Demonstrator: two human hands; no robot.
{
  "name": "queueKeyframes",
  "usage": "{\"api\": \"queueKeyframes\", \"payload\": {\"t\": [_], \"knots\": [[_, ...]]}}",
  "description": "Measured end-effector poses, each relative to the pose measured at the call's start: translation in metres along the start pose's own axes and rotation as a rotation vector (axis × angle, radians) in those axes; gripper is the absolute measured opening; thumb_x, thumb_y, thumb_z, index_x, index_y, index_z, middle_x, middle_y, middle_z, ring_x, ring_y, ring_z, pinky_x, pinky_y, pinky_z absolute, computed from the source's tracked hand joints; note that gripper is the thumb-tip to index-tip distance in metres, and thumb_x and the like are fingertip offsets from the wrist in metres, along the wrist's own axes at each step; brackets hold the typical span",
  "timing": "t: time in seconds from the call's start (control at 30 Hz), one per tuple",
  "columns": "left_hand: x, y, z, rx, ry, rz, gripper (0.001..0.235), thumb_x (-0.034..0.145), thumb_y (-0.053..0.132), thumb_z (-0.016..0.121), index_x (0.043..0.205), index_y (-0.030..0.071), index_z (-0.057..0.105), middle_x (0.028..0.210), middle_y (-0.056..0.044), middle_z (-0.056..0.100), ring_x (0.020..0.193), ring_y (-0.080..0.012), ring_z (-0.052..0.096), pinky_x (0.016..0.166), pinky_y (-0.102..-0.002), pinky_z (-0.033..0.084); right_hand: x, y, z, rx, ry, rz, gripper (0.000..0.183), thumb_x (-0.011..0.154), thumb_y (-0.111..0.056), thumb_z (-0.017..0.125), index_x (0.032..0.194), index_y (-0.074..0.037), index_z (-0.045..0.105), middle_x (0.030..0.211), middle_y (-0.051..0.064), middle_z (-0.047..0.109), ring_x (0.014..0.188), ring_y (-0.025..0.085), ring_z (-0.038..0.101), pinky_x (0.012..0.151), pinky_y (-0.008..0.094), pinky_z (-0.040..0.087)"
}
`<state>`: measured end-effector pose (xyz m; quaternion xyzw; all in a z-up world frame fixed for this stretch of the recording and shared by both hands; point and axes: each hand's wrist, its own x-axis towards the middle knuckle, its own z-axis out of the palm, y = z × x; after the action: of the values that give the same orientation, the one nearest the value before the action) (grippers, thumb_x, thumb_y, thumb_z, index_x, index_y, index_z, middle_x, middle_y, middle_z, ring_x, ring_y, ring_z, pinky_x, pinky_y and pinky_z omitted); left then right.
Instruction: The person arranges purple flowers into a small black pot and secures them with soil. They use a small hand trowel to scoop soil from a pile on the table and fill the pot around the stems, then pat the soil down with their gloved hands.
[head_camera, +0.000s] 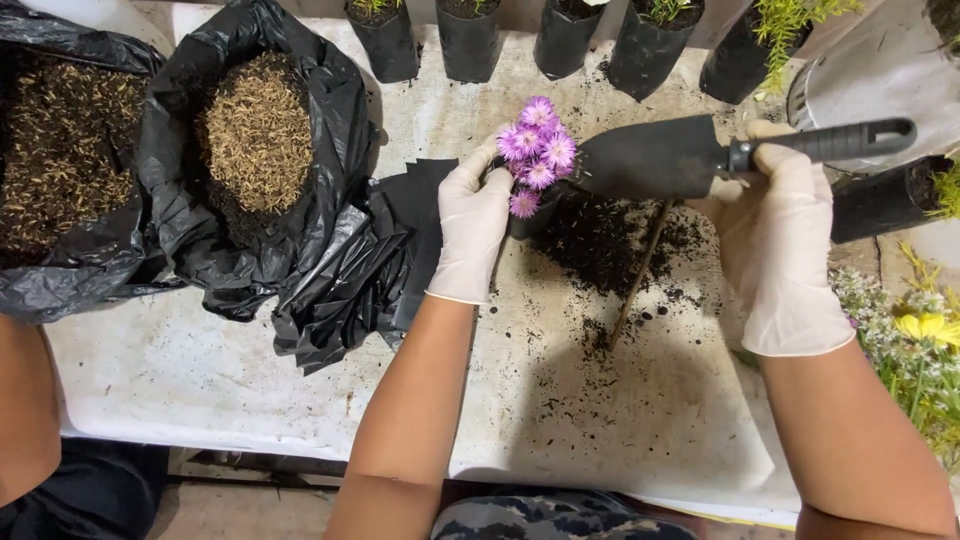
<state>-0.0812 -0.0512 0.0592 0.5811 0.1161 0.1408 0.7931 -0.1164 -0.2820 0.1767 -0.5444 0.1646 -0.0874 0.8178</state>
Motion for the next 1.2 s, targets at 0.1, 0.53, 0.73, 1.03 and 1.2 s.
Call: {"api": "queueKeyframes", "payload": {"t": [0.1,0.53,0.73,1.03,1.2], "knots": [[0.004,-0.010,-0.002,-0.028,-0.021,0.083,0.047,0.086,-0.009,0.049,0.126,0.004,0.072,0.135,-0.013,0.069,0.133,-0.0197,0.060,0.121,-0.030,0.040,-0.020,-0.011,0.019,-0.051,-0.178,-0.105,0.010,0.099,-0.008,0.055,0.097,-0.018,0.059,0.099,-0.002,0.063,0.092,0.012,0.067,0.077,0.030,0.066],[-0.015,0.013,-0.013,-0.137,-0.136,0.059,0.044,0.101,0.020,0.052,0.142,0.003,0.058,0.152,-0.016,0.055,0.149,-0.0238,0.043,0.129,-0.037,0.026,-0.018,-0.005,-0.006,-0.506,-0.384,-0.814,0.041,0.097,0.021,0.049,0.121,-0.011,0.051,0.132,0.011,0.053,0.119,0.021,0.051,0.108,0.034,0.052],[-0.025,0.022,-0.012,0.092,-0.254,0.085,0.073,0.103,0.059,0.018,0.152,0.013,0.047,0.163,-0.011,0.042,0.157,-0.0234,0.028,0.131,-0.035,0.012,0.015,0.040,-0.059,-0.210,-0.021,-0.306,0.027,0.094,0.004,0.055,0.098,-0.022,0.060,0.107,-0.002,0.061,0.082,0.009,0.059,0.062,0.017,0.054],[-0.014,-0.018,-0.014,-0.106,-0.230,0.041,0.085,0.099,0.066,0.017,0.156,0.007,0.038,0.166,-0.011,0.035,0.158,-0.0217,0.022,0.131,-0.036,0.008,0.021,0.062,-0.081,0.173,0.208,0.228,0.016,0.094,-0.006,0.049,0.102,-0.018,0.057,0.104,0.001,0.067,0.072,0.012,0.062,0.075,0.033,0.063],[-0.014,-0.016,-0.015,-0.190,-0.291,0.092,0.087,0.100,0.069,0.017,0.155,0.005,0.041,0.164,-0.014,0.038,0.157,-0.0245,0.026,0.132,-0.037,0.013,0.037,0.048,-0.083,0.534,0.337,0.346,0.016,0.092,0.003,0.049,0.098,-0.009,0.059,0.101,0.012,0.069,0.061,0.008,0.059,0.043,0.011,0.049]]}}
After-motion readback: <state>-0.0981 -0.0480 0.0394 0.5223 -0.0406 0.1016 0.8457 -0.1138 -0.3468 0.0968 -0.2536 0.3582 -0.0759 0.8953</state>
